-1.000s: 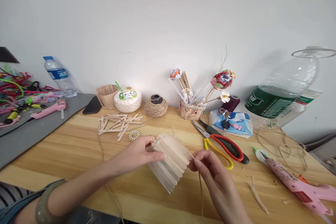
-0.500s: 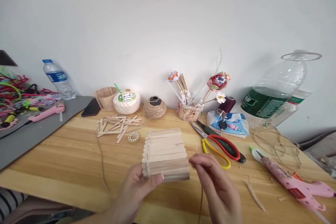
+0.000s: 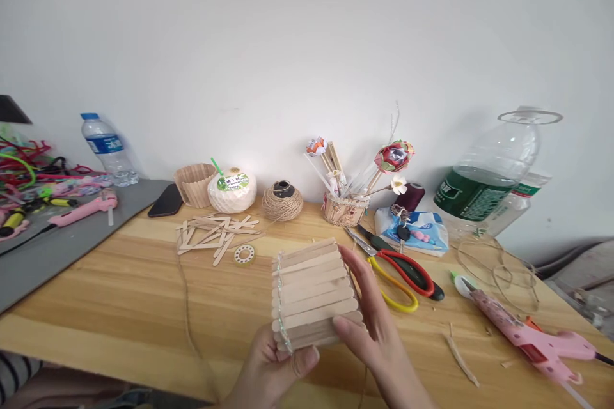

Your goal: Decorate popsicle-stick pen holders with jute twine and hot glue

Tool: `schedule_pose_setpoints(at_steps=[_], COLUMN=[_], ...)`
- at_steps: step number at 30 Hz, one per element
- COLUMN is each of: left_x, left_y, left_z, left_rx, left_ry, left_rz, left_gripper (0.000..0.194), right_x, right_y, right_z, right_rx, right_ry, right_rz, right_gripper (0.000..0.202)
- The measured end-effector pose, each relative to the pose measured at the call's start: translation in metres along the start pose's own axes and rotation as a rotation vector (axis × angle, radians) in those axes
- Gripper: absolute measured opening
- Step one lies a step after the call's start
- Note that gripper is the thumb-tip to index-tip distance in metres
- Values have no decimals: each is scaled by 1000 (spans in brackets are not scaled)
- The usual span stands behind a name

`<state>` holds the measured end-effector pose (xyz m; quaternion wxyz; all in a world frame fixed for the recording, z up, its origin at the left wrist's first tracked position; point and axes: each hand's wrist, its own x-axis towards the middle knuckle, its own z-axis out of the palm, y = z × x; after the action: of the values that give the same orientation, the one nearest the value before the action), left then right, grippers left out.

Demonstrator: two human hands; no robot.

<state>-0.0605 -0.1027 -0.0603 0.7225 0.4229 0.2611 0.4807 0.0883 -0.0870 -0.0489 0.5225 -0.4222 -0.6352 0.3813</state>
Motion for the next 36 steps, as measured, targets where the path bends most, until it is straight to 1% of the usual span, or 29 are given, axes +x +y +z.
schedule_pose_setpoints(at_steps=[3, 7, 10, 14, 16, 17, 20, 22, 24, 27, 28, 33, 36], left_x=[-2, -2, -2, -4, -5, -5, -1, 5, 10, 15, 15, 12, 11], left_y=[-2, -3, -3, 1, 7, 11, 26, 36, 43, 46, 46, 46, 48], left_z=[-3, -5, -5, -6, -8, -10, -14, -15, -13, -9, -8, -7, -8], left_rx=[60, 77, 77, 84, 38, -4, -119, -155, -180, -186, -180, -116, -56], left_ry=[10, -11, -25, -60, -55, -32, 82, 129, 167, 262, 276, 233, 157], left_rz=[-3, 6, -1, -8, -40, -65, -109, -116, -155, -227, -239, -193, -154], left_gripper=[37, 34, 33, 37, 44, 49, 56, 54, 52, 46, 45, 48, 43], right_x=[0, 3, 5, 4, 0, -3, -10, -13, -13, -12, -12, -15, -16], right_y=[-4, -2, 1, 2, 1, 1, -1, -1, -1, -2, -3, -8, -10], right_z=[-3, -6, -9, -13, -16, -17, -21, -22, -22, -22, -23, -28, -32], right_rx=[38, 134, 197, 211, 166, 115, -105, -222, -275, -303, -318, -416, -403], right_ry=[-14, -67, -82, -135, -146, -152, -192, -215, -222, -237, -244, -248, -225], right_rz=[4, 18, 1, -57, -95, -108, -146, -185, -227, -287, -304, -321, -281], right_gripper=[69, 73, 71, 69, 71, 72, 74, 79, 85, 88, 89, 92, 88])
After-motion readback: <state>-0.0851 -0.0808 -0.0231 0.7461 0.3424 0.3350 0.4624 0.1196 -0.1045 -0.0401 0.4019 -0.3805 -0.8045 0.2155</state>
